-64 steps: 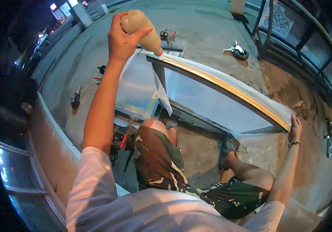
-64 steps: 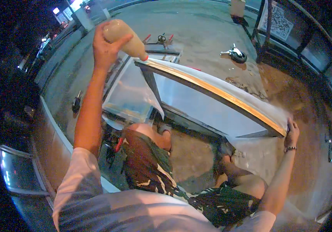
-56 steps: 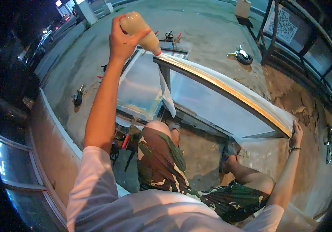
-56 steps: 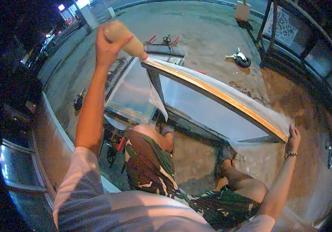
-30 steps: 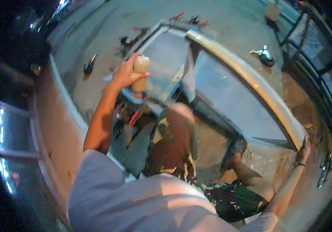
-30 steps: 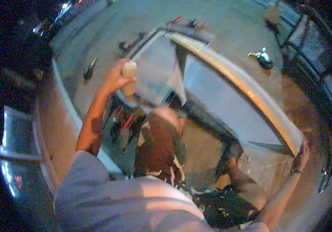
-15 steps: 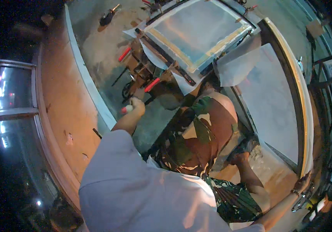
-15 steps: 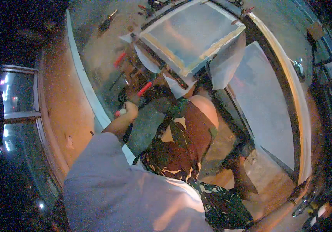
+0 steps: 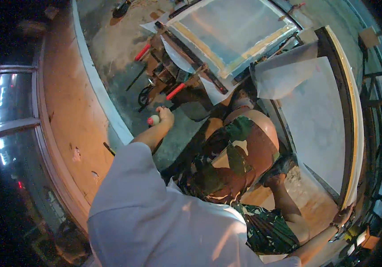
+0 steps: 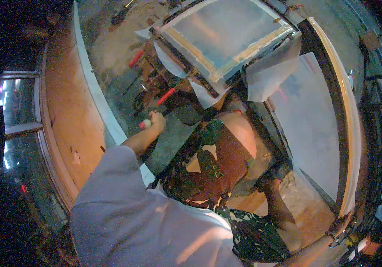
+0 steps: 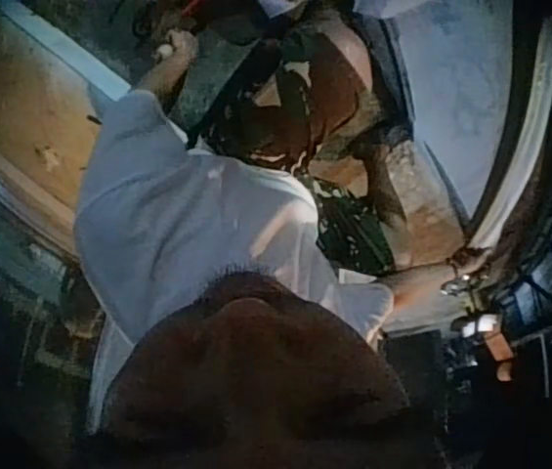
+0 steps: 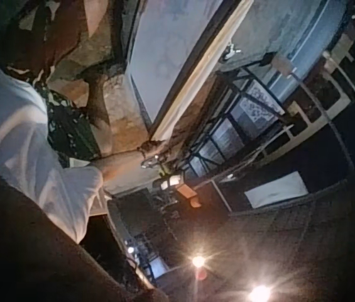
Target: The person prepares a wooden screen-printing frame by smoothing its edges with a green block, applying liquid adhesive from a squeeze bottle along the wooden surface, and attaching a sheet of transparent mesh film over it.
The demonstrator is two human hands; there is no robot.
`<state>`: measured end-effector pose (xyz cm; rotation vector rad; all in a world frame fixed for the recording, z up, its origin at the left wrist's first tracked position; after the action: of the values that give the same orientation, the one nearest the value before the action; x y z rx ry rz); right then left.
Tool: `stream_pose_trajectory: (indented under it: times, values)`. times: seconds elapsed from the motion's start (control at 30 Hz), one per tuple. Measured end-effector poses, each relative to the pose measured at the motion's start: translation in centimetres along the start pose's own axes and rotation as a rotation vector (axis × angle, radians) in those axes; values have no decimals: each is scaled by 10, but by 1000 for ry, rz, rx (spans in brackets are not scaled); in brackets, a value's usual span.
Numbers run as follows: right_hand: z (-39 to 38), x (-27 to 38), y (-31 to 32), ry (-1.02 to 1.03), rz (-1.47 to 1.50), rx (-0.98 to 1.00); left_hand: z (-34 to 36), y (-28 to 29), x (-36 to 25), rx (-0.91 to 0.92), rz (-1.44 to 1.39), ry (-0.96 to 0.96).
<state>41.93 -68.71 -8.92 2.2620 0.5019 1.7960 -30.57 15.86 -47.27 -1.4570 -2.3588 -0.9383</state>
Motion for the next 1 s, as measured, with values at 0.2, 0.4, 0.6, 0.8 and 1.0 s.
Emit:
stream_pose_trajectory:
  times: [0.2,0.4,0.6,0.8,1.0]
  values:
    - [-27,28,23,282,-101,-130,-121,135,-4,471,-546,-717]
    - [-20,17,10,188,-39,-150,8,224,116,-457,-979,-113]
    - [-37,31,-22,165,76,-192,86,159,96,-382,-1030,105]
    - [-54,45,-65,111,191,-65,-12,169,238,-1402,-1458,82]
    - [-55,50,-56,149,228,-94,-296,460,149,-984,-1810,-884]
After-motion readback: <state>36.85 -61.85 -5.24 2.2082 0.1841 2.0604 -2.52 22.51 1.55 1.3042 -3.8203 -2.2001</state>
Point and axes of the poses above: each hand's wrist, its own z-axis towards the middle knuckle, its own y-axis out of the back of the hand, x = y × z, the point moved 10 cm from there along z, towards the middle knuckle, and after that the axes turned 8 degrees about x, right-handed, at the moved point
